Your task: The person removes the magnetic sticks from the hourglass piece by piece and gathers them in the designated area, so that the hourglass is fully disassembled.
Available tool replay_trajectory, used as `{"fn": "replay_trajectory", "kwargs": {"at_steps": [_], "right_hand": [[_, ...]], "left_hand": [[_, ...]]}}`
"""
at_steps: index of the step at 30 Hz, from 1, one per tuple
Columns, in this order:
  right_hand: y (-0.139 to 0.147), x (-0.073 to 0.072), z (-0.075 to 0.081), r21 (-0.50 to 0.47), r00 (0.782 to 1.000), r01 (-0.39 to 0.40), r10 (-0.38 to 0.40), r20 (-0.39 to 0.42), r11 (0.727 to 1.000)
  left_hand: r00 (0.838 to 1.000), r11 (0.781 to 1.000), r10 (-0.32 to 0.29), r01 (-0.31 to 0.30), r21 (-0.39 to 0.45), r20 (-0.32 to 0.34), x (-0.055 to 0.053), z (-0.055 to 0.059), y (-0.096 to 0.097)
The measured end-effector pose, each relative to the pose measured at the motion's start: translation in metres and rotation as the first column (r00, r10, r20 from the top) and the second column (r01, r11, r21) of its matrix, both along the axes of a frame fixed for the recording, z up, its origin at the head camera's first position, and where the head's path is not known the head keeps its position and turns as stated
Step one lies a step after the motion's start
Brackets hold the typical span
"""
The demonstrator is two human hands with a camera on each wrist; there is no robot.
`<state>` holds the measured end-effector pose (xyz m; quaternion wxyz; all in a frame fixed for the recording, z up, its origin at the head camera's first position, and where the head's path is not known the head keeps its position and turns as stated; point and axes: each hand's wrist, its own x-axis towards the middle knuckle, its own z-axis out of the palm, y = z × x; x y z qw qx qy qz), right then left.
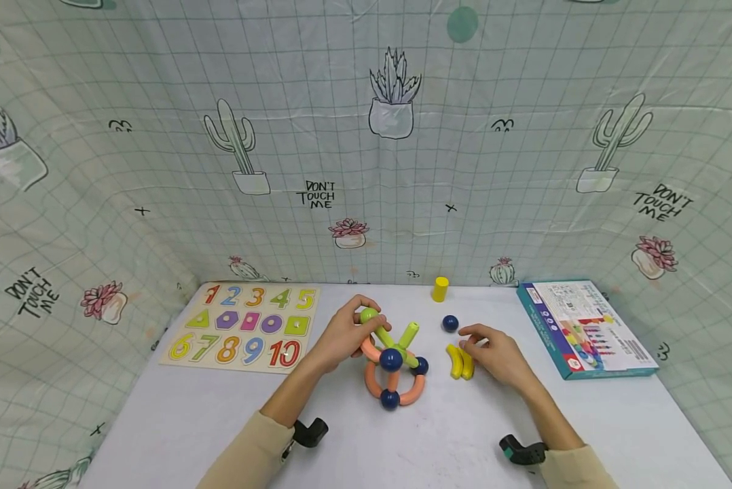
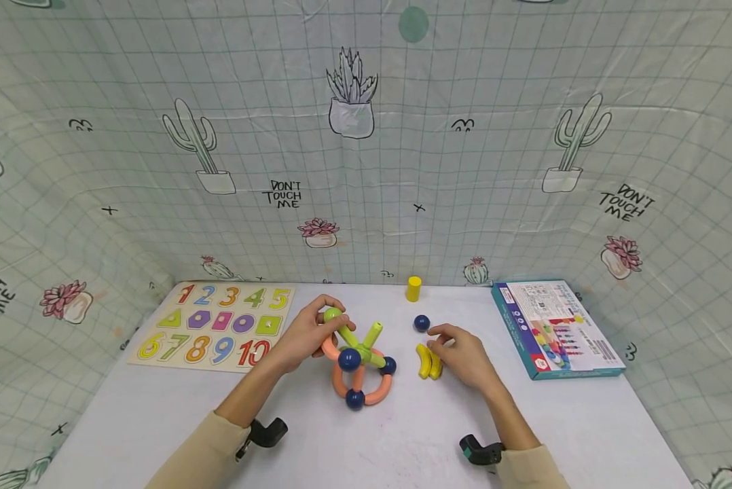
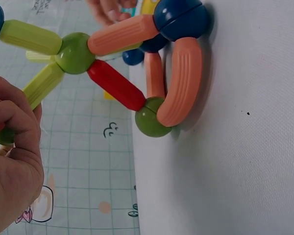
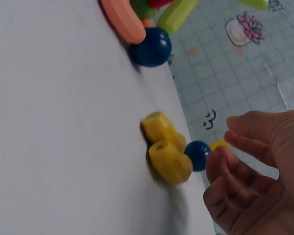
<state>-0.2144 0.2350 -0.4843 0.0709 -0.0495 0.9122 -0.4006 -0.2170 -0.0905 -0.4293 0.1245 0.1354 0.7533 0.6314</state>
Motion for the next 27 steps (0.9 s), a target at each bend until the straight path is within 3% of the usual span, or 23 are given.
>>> {"fn": "replay_trajectory", "kwargs": {"at_steps": [4, 10, 21, 27], "right_hand": [[-0.019, 0.003, 0.01, -0.141, 0.998, -0.059, 0.054, -0.043, 0.988], [-0.056, 0.01, 0.022, -0.309, 0.977, -0.209, 0.184, -0.109, 0.928], [-0.089, 0.015, 0.02, -0.299, 0.92, -0.325, 0.227, -0.319, 0.897], [-0.093, 0.017, 0.022, -0.186, 0.897, -0.299, 0.209, -0.39, 0.936]], "left_hand": [[1.0, 1.0, -0.003, 0.003, -0.001, 0.0, 0.0, 0.0, 0.0], [1.0, 1.0, -0.008, 0.008, -0.008, 0.002, -0.001, -0.001, 0.001], [1.0, 1.0, -0.005, 0.005, 0.007, 0.012, 0.0, -0.001, 0.0], [1.0, 1.0, -0.006, 0.006, 0.004, 0.005, 0.001, 0.002, 0.001]]}}
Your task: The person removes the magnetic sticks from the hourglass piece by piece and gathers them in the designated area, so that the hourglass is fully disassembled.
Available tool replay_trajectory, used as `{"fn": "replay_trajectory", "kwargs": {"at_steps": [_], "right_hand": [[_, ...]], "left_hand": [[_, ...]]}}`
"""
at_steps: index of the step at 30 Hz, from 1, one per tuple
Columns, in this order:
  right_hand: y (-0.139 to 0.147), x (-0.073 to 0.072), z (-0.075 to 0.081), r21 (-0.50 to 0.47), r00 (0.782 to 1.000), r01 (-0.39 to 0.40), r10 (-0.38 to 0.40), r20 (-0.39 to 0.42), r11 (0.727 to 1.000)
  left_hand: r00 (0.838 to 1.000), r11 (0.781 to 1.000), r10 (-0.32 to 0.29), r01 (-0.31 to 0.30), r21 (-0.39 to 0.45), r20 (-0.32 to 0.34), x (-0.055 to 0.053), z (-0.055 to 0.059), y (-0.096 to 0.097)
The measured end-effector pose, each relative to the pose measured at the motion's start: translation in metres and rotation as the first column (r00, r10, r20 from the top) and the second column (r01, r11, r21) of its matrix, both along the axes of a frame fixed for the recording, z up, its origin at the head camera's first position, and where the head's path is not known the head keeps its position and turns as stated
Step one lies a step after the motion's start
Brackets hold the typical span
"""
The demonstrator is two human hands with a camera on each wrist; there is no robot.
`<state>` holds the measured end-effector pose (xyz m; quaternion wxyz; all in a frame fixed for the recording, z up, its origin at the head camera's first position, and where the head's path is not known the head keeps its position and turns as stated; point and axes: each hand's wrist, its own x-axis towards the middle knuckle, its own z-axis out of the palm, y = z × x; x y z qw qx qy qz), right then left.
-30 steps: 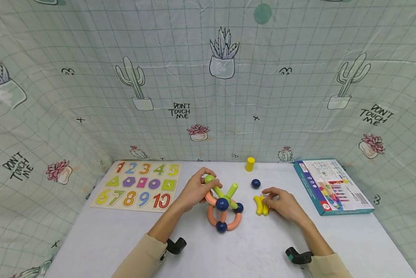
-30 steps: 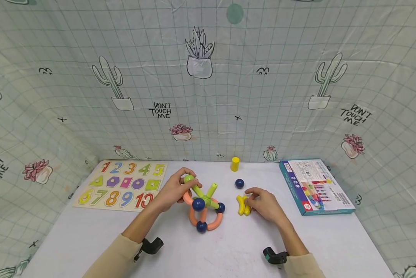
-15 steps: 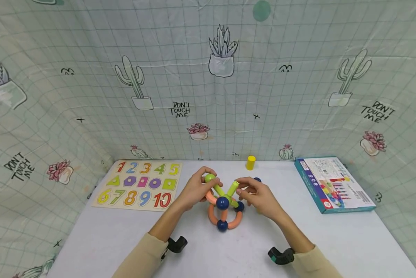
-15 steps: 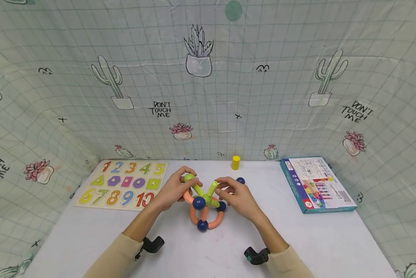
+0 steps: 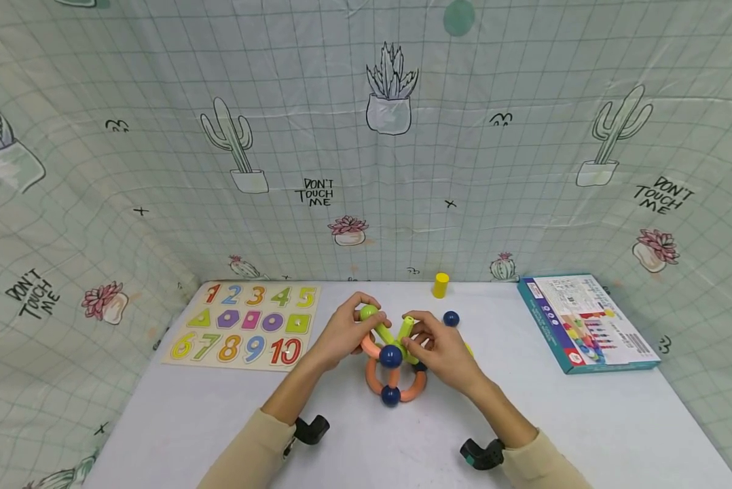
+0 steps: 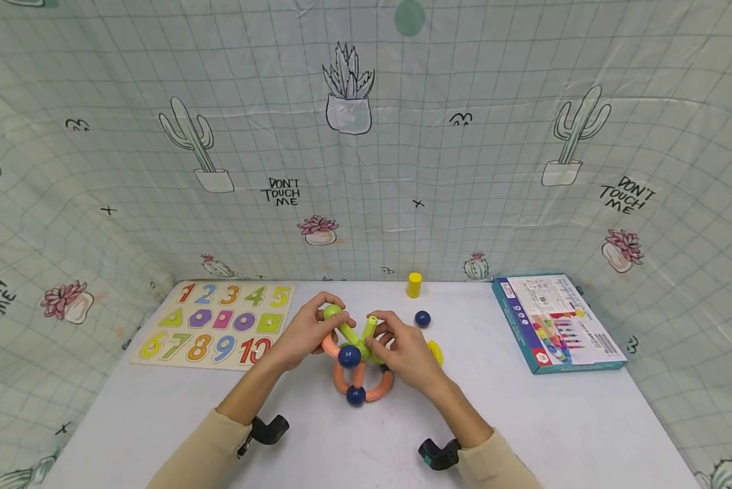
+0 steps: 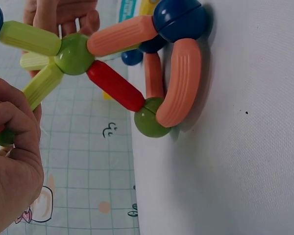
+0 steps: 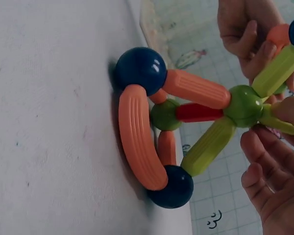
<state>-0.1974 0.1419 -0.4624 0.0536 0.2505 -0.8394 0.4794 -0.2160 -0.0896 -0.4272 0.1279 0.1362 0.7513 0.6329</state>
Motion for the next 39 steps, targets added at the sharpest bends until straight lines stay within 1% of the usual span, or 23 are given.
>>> {"fn": "replay_trajectory", "kwargs": {"at_steps": [5, 9, 12, 15, 20, 23, 28, 32, 34, 37, 39], "right_hand": [[-0.005, -0.001, 0.002, 0.08, 0.995, 0.081, -0.076, -0.06, 0.994], [-0.006, 0.0, -0.001, 0.109, 0.991, 0.125, -0.118, -0.066, 0.986], [-0.005, 0.0, -0.005, 0.096, 0.991, 0.126, -0.123, -0.043, 0.987], [-0.002, 0.0, -0.006, 0.076, 0.991, 0.133, -0.13, -0.036, 0.988], [0.005, 0.0, -0.002, 0.053, 0.987, 0.16, -0.159, -0.035, 0.986], [0.011, -0.001, 0.002, 0.019, 0.987, 0.158, -0.157, -0.017, 0.987], [0.025, -0.001, 0.013, -0.038, 0.988, 0.15, -0.148, 0.053, 0.988], [0.039, 0.0, 0.022, -0.013, 0.981, 0.141, -0.138, 0.137, 0.99], [0.047, 0.0, 0.026, 0.012, 0.978, 0.115, -0.115, 0.173, 0.993], [0.06, 0.0, 0.03, 0.031, 0.97, 0.045, -0.051, 0.239, 0.999], [0.068, 0.0, 0.032, 0.04, 0.954, -0.014, 0.002, 0.3, 0.999]], "left_hand": [[1.0, 1.0, 0.002, -0.002, 0.006, -0.005, -0.001, 0.001, 0.0], [1.0, 1.0, -0.01, 0.01, 0.011, 0.006, 0.0, 0.0, 0.0], [1.0, 1.0, -0.013, 0.013, 0.01, 0.009, 0.0, -0.001, 0.001], [1.0, 1.0, -0.008, 0.008, 0.009, 0.005, 0.0, -0.001, 0.001], [1.0, 1.0, -0.002, 0.002, 0.003, 0.0, 0.0, -0.002, 0.001], [1.0, 1.0, -0.001, 0.001, 0.002, -0.002, 0.0, -0.002, 0.0], [1.0, 1.0, 0.003, -0.003, -0.001, -0.008, 0.0, -0.001, 0.0], [1.0, 1.0, 0.002, -0.002, -0.003, -0.016, 0.0, -0.001, 0.0], [1.0, 1.0, -0.001, 0.001, 0.0, -0.021, 0.0, -0.001, 0.0], [1.0, 1.0, -0.002, 0.003, 0.008, -0.023, 0.0, -0.002, 0.0], [1.0, 1.0, -0.002, 0.002, 0.01, -0.022, 0.0, -0.002, 0.0]]}}
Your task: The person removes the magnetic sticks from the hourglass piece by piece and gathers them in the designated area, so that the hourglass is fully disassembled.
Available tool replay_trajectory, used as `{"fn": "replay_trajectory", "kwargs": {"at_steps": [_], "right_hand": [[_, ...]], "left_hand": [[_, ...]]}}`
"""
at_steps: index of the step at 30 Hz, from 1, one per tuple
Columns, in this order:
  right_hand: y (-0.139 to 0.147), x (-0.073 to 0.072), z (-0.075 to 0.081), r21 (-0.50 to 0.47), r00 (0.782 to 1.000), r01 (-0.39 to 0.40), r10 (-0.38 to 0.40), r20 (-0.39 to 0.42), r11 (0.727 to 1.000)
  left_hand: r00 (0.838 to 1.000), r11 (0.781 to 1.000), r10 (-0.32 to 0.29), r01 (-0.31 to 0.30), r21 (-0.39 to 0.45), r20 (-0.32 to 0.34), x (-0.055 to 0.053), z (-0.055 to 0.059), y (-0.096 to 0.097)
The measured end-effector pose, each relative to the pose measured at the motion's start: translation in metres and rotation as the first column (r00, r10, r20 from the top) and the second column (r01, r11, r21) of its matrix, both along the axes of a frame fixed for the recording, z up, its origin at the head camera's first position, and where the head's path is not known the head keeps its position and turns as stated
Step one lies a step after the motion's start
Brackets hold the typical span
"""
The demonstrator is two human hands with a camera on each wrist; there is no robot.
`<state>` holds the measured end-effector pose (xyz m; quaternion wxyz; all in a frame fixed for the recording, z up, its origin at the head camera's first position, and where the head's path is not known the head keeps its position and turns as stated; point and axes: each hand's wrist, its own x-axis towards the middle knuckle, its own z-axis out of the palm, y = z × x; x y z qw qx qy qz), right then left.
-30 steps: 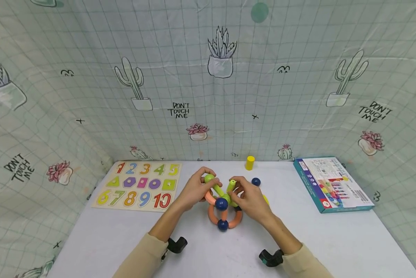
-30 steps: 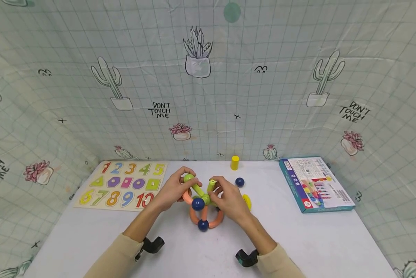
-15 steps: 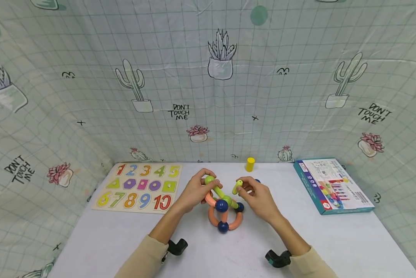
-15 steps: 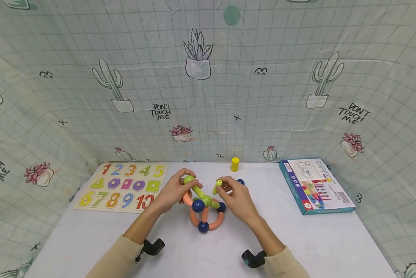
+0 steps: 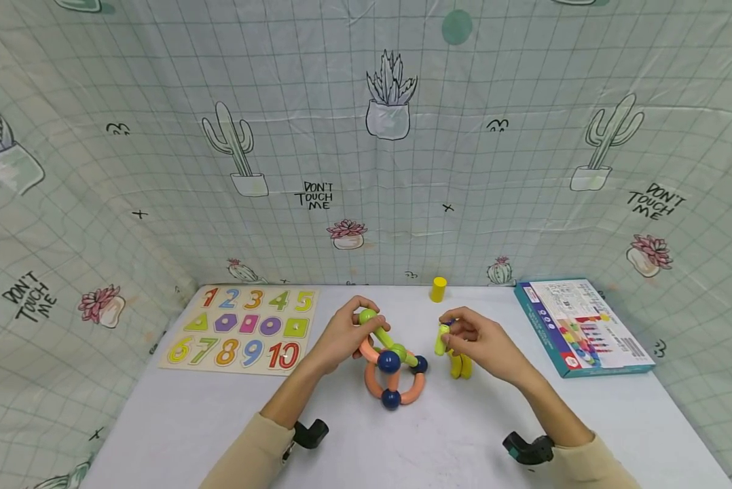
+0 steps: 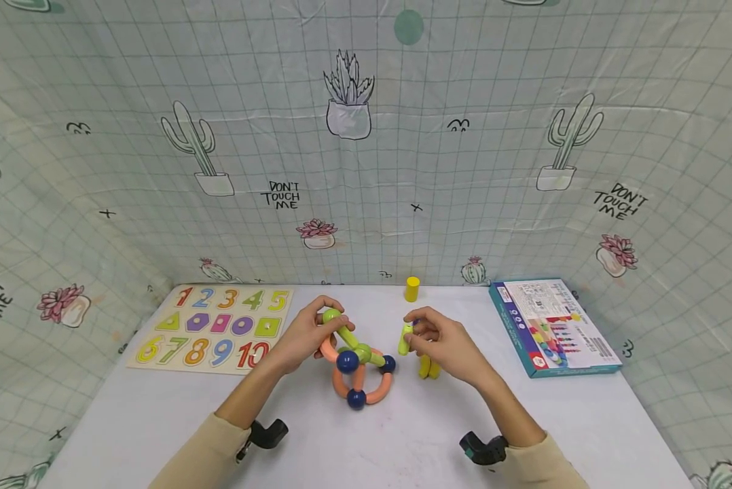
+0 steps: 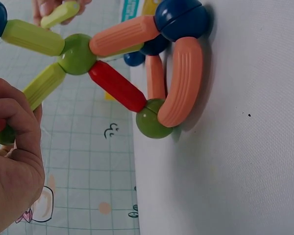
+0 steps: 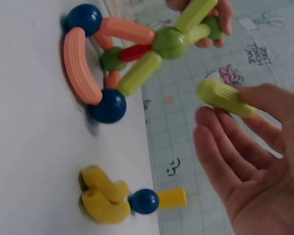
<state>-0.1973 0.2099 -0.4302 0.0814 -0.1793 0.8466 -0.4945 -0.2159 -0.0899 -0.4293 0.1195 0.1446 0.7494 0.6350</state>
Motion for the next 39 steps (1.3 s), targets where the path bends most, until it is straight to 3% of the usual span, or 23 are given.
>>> {"fn": "replay_trajectory", "kwargs": {"at_steps": [3, 7, 13, 19, 27, 39], "right_hand": [[0.011, 0.001, 0.0, 0.024, 0.988, -0.096, 0.093, 0.125, 0.995], [0.023, 0.004, -0.006, 0.053, 0.94, -0.22, 0.197, 0.278, 0.974], [0.032, 0.012, -0.025, 0.086, 0.881, -0.287, 0.228, 0.413, 0.954], [0.035, 0.019, -0.036, 0.129, 0.868, -0.267, 0.18, 0.462, 0.955], [0.034, 0.021, -0.036, 0.165, 0.855, -0.251, 0.139, 0.5, 0.954], [0.041, 0.022, -0.037, 0.1, 0.814, -0.263, 0.165, 0.557, 0.96]], "left_hand": [[1.0, 1.0, 0.002, -0.002, -0.005, 0.002, 0.0, 0.0, 0.0], [1.0, 1.0, 0.008, -0.008, -0.015, 0.004, 0.0, 0.001, -0.001], [1.0, 1.0, -0.003, 0.003, -0.011, 0.004, -0.001, 0.001, 0.0], [1.0, 1.0, -0.012, 0.012, -0.01, 0.004, -0.001, 0.001, 0.0], [1.0, 1.0, -0.012, 0.012, -0.011, -0.002, -0.001, 0.002, 0.0], [1.0, 1.0, -0.005, 0.005, -0.019, 0.002, 0.001, 0.002, -0.001]]}}
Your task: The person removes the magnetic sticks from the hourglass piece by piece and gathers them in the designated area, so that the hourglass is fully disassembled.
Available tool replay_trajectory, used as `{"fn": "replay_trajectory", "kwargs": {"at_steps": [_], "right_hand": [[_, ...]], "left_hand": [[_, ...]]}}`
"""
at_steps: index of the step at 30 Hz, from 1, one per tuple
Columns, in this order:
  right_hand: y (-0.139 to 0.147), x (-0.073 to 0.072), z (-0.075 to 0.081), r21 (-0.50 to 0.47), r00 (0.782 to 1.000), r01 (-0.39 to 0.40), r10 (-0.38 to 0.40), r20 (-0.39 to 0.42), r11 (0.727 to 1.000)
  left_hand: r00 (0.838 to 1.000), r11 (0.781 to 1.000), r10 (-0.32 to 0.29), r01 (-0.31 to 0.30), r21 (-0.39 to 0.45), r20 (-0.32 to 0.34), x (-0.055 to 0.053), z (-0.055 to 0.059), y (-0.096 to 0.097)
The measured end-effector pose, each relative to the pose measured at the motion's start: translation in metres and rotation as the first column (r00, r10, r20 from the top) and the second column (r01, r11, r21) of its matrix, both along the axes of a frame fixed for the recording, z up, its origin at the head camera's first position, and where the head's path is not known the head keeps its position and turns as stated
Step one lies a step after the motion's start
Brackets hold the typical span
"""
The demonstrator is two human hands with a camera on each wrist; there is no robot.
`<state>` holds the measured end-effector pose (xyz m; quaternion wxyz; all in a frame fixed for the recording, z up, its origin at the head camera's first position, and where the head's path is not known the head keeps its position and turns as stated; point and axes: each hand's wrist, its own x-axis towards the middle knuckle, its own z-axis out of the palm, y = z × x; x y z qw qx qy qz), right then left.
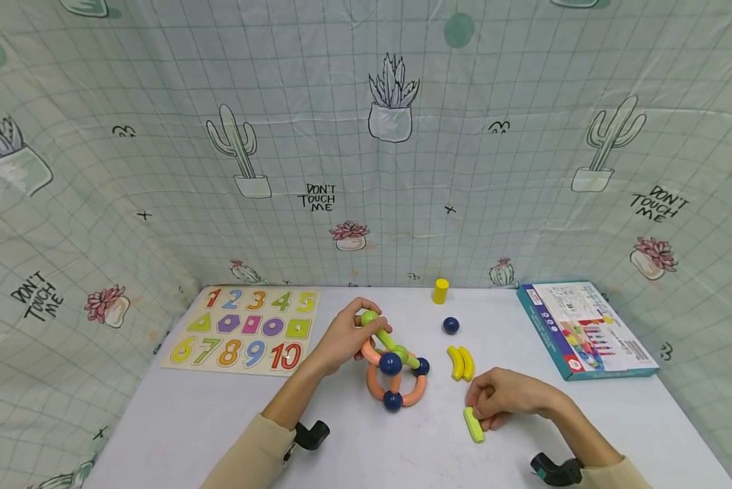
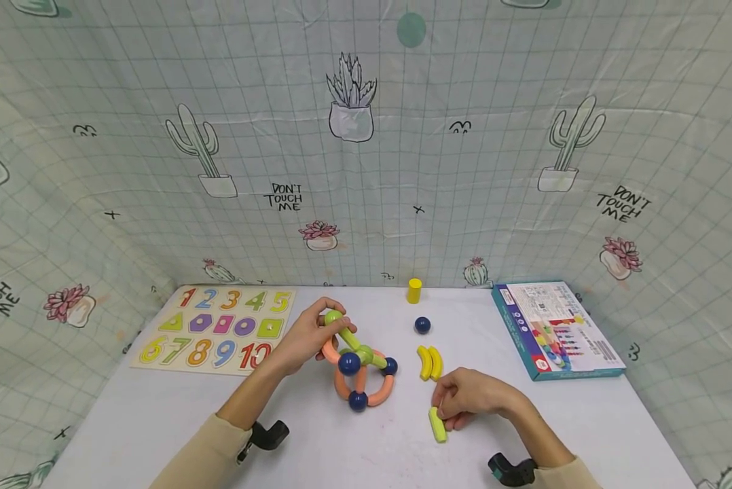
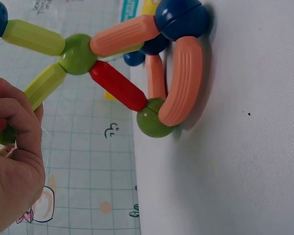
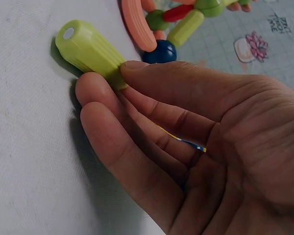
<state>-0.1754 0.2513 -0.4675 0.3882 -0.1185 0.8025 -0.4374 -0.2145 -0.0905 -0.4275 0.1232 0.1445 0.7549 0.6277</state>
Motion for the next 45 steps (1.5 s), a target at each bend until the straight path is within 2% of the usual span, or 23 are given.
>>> {"fn": "replay_trajectory", "kwargs": {"at_steps": [17, 21, 24, 28, 31, 35, 38, 40, 45], "right_hand": [[0.005, 0.0, 0.004, 0.06, 1.0, -0.005, 0.005, -0.003, 0.998], [0.003, -0.005, 0.012, 0.086, 0.999, -0.026, 0.029, -0.028, 0.996], [-0.004, -0.013, 0.022, 0.066, 0.994, -0.061, 0.066, -0.086, 0.996], [-0.021, -0.029, 0.039, -0.027, 0.972, -0.106, 0.098, -0.212, 0.994], [-0.041, -0.042, 0.05, -0.113, 0.948, -0.101, 0.061, -0.313, 0.989], [-0.072, -0.056, 0.057, -0.201, 0.889, -0.064, -0.036, -0.457, 0.977], [-0.095, -0.065, 0.057, -0.245, 0.846, -0.081, -0.063, -0.529, 0.966], [-0.107, -0.068, 0.058, -0.26, 0.836, -0.119, -0.044, -0.547, 0.958], [-0.124, -0.074, 0.063, -0.254, 0.839, -0.226, 0.055, -0.541, 0.94]], "left_hand": [[1.0, 1.0, 0.008, -0.008, -0.006, 0.007, 0.0, 0.001, 0.001], [1.0, 1.0, 0.016, -0.017, 0.012, 0.022, 0.0, 0.001, 0.002], [0.999, 0.999, 0.026, -0.026, 0.022, 0.035, 0.0, 0.002, 0.002], [0.999, 1.0, 0.026, -0.027, 0.013, 0.041, -0.001, 0.003, 0.002], [0.999, 1.0, 0.015, -0.016, 0.003, 0.044, -0.003, 0.004, 0.001], [0.998, 1.0, -0.001, 0.002, -0.005, 0.055, -0.004, 0.006, 0.001], [0.998, 1.0, -0.014, 0.015, -0.017, 0.068, -0.005, 0.008, 0.002], [0.997, 0.999, -0.025, 0.027, -0.023, 0.079, -0.006, 0.009, 0.001], [0.992, 0.998, -0.042, 0.046, -0.033, 0.117, -0.008, 0.007, -0.003]]}}
